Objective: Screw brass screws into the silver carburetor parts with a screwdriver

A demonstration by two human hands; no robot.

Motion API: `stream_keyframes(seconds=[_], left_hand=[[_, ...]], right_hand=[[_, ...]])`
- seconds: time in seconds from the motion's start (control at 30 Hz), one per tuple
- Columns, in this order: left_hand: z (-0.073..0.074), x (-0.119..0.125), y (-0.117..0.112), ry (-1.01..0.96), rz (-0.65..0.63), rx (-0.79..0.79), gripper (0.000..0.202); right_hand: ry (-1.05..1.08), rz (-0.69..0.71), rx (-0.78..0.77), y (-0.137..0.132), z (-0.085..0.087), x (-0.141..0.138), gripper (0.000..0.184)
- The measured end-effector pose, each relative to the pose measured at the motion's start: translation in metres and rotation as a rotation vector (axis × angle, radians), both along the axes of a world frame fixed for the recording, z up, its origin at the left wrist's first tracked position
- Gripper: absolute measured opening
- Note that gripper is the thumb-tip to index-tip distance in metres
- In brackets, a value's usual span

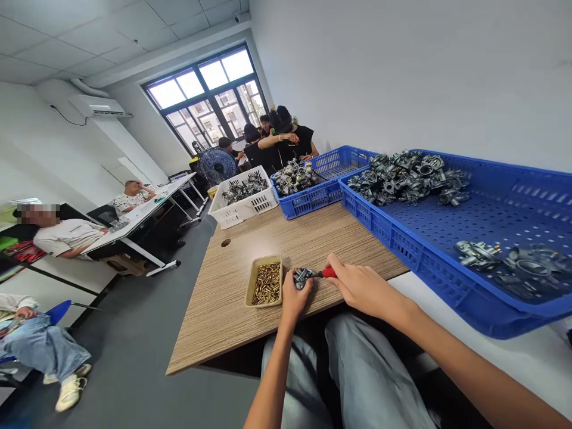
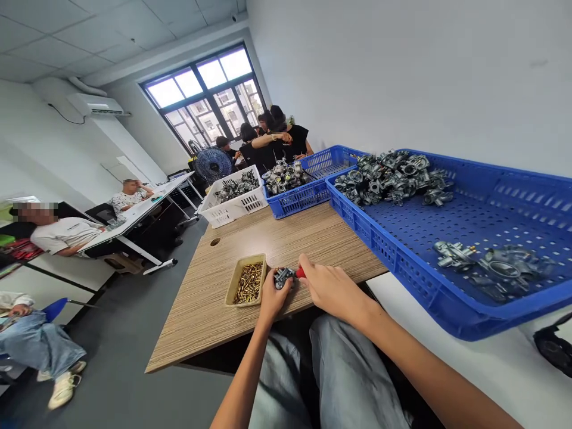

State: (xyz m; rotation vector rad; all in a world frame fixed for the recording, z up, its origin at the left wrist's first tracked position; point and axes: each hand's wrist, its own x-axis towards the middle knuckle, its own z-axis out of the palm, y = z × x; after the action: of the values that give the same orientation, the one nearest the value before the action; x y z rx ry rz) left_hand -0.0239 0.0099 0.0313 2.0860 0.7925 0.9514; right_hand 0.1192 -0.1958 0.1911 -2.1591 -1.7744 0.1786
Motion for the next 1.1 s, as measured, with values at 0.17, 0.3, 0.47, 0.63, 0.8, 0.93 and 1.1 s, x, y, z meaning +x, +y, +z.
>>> stream_keyframes(seconds=[0.17, 0.3, 0.47, 0.63, 0.8, 0.93, 1.1], left_hand=[[0.001, 0.0, -0.001, 0.013, -0.019, -0.014, 0.036], [0.002, 0.0, -0.001, 0.033, -0.009, -0.019, 0.036], [0.002, 0.0, -0.001, 0.023, -0.013, -0.011, 0.037], [0.003, 0.0, -0.002, 0.01, -0.014, -0.023, 0.036], [0.005, -0.001, -0.004, 0.014, -0.027, -0.015, 0.036], [0.004, -0.001, -0.003, 0.035, -0.016, -0.002, 0.036], [0.002, -0.001, -0.002, 0.035, -0.008, -0.004, 0.038]], right_hand=[[-0.1, -0.029, 0.01, 0.001, 0.0, -0.004, 0.012], [-0.146, -0.06, -0.024, 0.003, 0.001, -0.01, 0.015], [-0.221, -0.158, -0.059, 0.007, 0.0, -0.012, 0.033], [-0.262, -0.246, -0.071, 0.009, -0.003, -0.012, 0.043], [-0.162, -0.136, -0.048, 0.005, -0.002, -0.008, 0.032], [-0.005, -0.004, 0.002, -0.001, 0.001, -0.002, 0.02], [-0.03, -0.007, -0.002, 0.0, -0.002, 0.0, 0.017]])
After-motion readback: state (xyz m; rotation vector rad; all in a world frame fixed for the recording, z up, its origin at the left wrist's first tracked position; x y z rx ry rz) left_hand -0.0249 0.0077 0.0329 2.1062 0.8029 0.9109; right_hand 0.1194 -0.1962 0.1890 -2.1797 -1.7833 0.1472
